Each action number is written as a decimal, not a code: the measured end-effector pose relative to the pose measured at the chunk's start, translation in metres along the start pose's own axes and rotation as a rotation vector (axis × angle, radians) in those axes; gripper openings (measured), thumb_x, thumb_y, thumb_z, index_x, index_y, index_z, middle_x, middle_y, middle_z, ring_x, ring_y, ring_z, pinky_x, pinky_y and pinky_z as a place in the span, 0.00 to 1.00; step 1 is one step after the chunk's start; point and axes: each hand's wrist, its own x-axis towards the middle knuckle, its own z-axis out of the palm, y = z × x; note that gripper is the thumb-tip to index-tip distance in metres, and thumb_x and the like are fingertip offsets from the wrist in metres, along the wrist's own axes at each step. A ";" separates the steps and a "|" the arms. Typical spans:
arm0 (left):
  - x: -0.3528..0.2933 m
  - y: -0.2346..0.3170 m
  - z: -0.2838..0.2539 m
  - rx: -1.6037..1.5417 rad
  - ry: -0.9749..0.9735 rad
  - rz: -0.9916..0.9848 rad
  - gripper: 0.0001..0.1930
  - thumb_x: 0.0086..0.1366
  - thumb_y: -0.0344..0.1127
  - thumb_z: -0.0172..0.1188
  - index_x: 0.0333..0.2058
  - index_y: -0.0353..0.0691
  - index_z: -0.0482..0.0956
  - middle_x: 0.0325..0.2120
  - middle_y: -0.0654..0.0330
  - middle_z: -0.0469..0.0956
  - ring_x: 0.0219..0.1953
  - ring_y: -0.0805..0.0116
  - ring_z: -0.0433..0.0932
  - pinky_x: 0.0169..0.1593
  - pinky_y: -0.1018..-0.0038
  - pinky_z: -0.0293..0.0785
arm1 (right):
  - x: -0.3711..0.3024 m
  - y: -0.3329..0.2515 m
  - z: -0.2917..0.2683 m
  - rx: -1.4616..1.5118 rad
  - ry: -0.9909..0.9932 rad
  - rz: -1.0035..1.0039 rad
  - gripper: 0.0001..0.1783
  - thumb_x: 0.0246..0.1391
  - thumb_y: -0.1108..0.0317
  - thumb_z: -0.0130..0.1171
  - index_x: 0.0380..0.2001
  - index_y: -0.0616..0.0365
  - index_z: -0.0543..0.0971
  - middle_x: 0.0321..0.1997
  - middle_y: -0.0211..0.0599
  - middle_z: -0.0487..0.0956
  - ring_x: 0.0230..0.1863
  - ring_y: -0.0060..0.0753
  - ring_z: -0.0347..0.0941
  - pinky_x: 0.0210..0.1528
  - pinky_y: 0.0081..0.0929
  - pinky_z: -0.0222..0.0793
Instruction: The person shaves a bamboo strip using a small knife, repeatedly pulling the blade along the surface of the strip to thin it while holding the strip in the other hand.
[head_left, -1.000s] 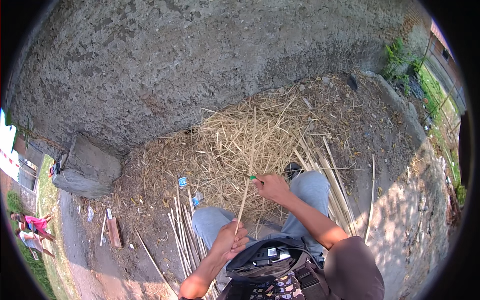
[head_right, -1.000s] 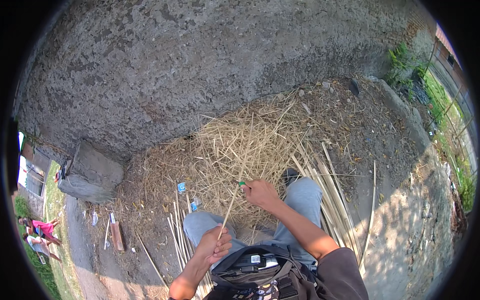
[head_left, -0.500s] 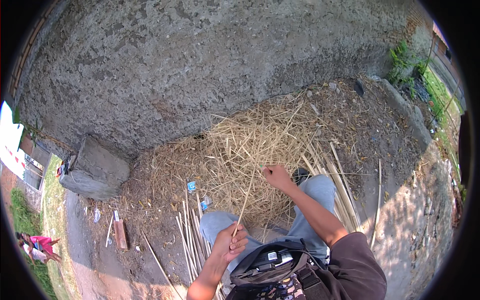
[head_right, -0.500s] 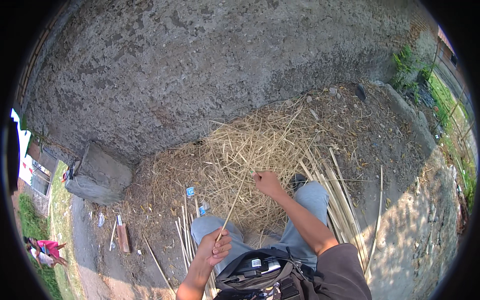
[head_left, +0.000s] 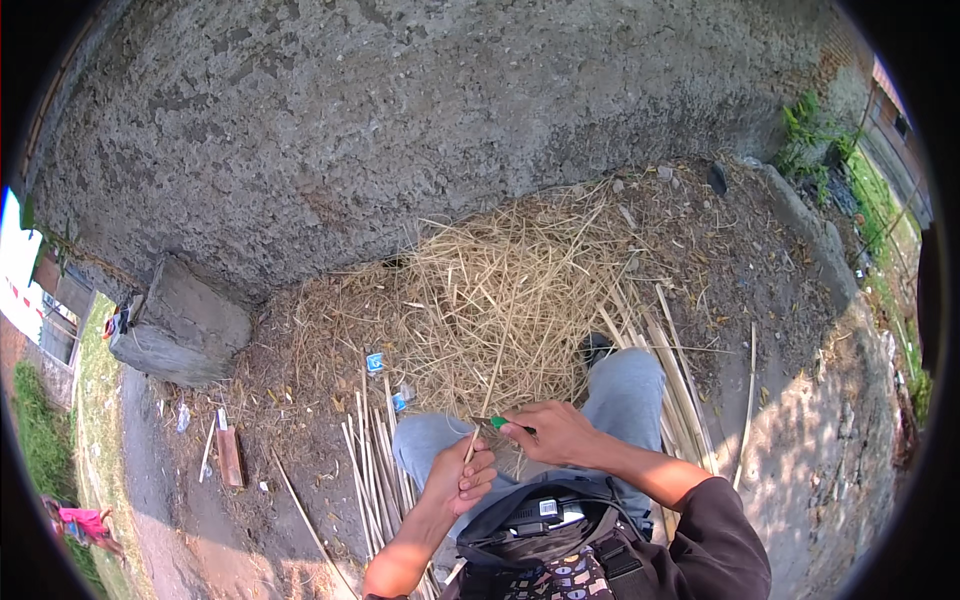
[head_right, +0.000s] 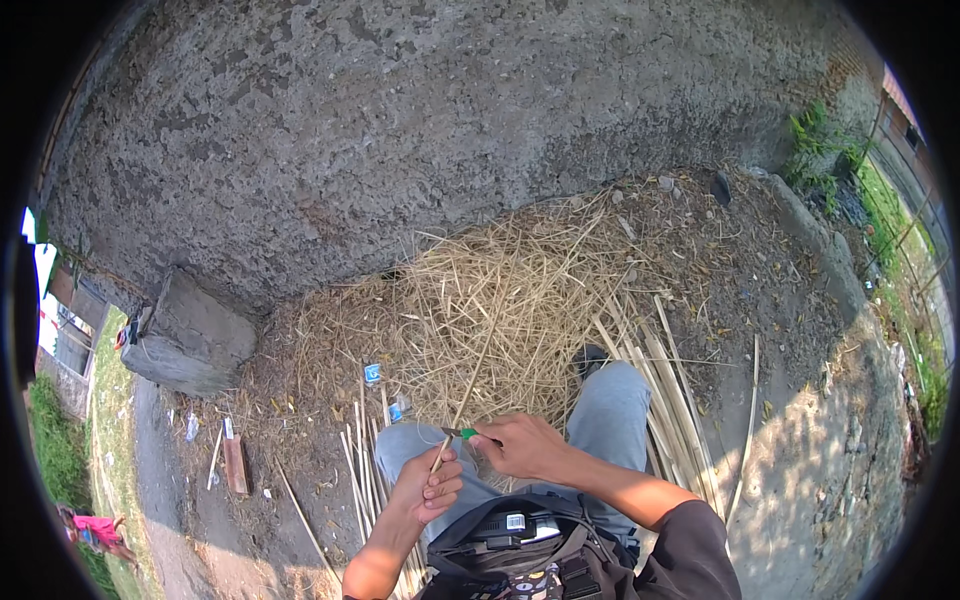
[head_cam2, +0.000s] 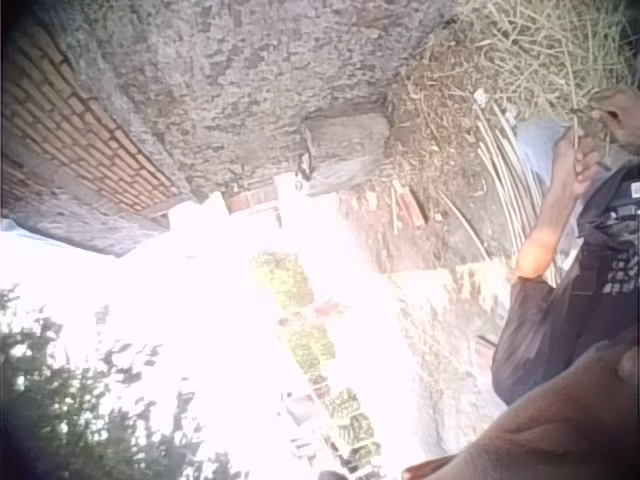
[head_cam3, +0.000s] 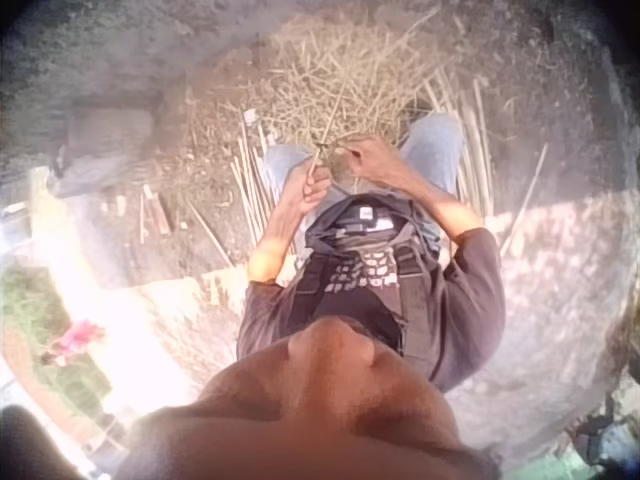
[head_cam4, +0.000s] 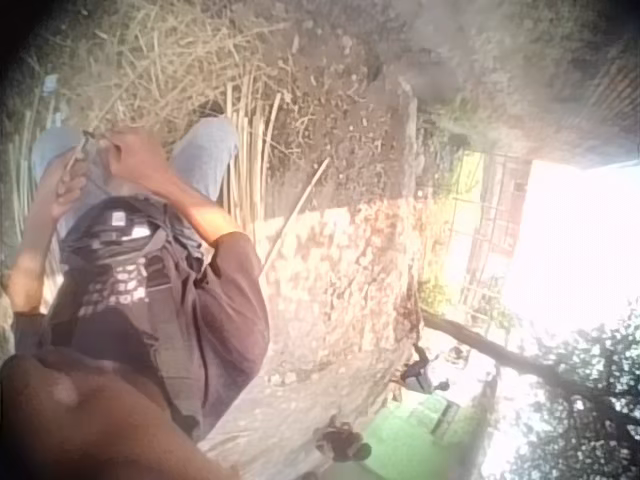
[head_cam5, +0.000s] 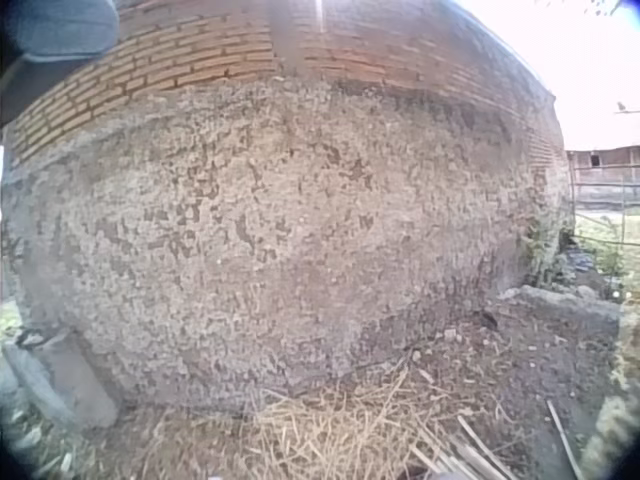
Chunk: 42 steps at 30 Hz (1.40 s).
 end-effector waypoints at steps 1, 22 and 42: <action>0.000 -0.001 0.000 -0.009 0.009 -0.010 0.15 0.77 0.45 0.37 0.32 0.46 0.65 0.10 0.70 0.55 0.08 0.80 0.50 0.08 0.80 0.44 | 0.003 0.007 0.002 0.004 -0.011 0.001 0.18 0.60 0.56 0.56 0.44 0.55 0.83 0.35 0.43 0.83 0.34 0.50 0.80 0.35 0.41 0.76; -0.022 0.010 0.003 0.141 0.119 0.021 0.14 0.77 0.44 0.39 0.34 0.44 0.65 0.10 0.69 0.55 0.07 0.80 0.49 0.08 0.81 0.45 | 0.067 0.115 0.012 -0.148 0.127 0.388 0.20 0.65 0.54 0.48 0.37 0.60 0.81 0.25 0.52 0.79 0.30 0.57 0.78 0.35 0.50 0.74; -0.020 -0.010 0.043 0.260 0.097 -0.038 0.09 0.67 0.25 0.52 0.30 0.48 0.64 0.14 0.70 0.57 0.10 0.82 0.54 0.09 0.83 0.45 | 0.028 0.042 0.011 -0.539 -0.045 0.204 0.08 0.52 0.69 0.53 0.31 0.61 0.79 0.27 0.49 0.82 0.31 0.50 0.82 0.32 0.43 0.78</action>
